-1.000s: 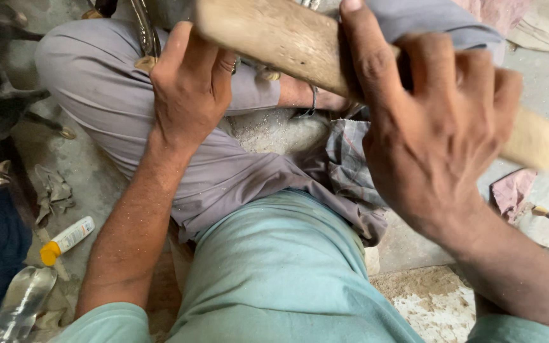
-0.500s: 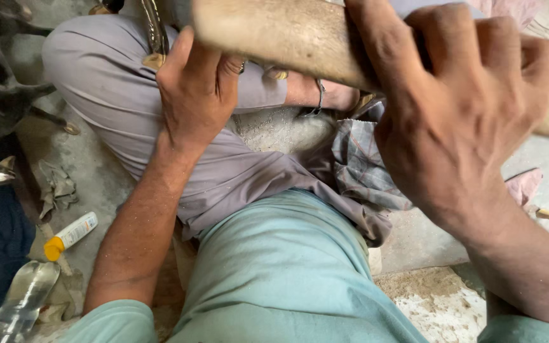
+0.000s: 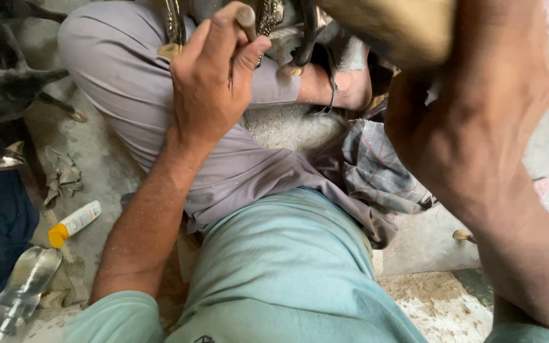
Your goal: The person sits on the floor and uses a wooden mallet and a metal punch to hammer a decorative metal goat sculpture. They repeatedly strike the punch against the sculpture's horns and body, repositioning the tool and the sculpture as needed.
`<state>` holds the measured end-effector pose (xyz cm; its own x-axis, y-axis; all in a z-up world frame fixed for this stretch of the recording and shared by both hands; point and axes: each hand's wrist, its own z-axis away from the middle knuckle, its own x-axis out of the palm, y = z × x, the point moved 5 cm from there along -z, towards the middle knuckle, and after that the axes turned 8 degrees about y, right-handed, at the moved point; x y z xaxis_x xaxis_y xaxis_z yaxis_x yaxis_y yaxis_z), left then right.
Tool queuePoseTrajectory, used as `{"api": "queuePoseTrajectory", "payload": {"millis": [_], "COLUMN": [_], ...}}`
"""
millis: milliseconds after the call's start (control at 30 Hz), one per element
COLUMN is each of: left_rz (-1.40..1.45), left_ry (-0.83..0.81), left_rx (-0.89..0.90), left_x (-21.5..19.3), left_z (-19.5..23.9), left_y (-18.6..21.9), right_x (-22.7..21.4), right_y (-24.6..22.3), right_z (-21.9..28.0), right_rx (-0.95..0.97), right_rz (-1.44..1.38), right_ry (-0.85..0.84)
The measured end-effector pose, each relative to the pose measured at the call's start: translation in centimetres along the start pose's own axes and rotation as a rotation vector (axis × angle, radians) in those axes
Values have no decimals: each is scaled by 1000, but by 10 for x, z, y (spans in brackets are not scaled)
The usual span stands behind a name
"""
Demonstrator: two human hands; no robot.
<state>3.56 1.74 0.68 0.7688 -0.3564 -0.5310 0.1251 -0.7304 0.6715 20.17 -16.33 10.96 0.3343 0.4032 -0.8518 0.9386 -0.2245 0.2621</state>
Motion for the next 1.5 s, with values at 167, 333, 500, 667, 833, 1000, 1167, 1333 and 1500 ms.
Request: {"api": "queuePoseTrajectory", "payload": {"millis": [167,333,500,667,833,1000,1167,1333,1500], "left_rz": [-16,11,39,48,45,32,75,63,34], "left_ry": [15,-19,-75,-99,-157,-216,-229,-253,-302], "left_rx": [30,42,36,71,85,118,128,156,119], "left_x": [-2,-3,-4,-9,-9,-11,-13,-13,-6], "left_z": [-2,-5,-7,-10,-14,-16,-18,-22,-23], "left_y": [3,5,1,0,-4,-6,-7,-7,-12], "right_x": [-3,-4,-4,-5,-8,-18,-8,3,16], "right_y": [0,3,1,1,-4,-7,-6,0,-8], "right_z": [-4,-9,-10,-14,-24,-28,-17,14,28], "right_rx": [-18,3,5,15,17,32,-7,186,170], "right_rz": [-9,-52,-86,-117,-146,-102,11,-247,-70], "right_ry": [-23,-28,-44,-57,-61,-101,-46,-136,-117]}}
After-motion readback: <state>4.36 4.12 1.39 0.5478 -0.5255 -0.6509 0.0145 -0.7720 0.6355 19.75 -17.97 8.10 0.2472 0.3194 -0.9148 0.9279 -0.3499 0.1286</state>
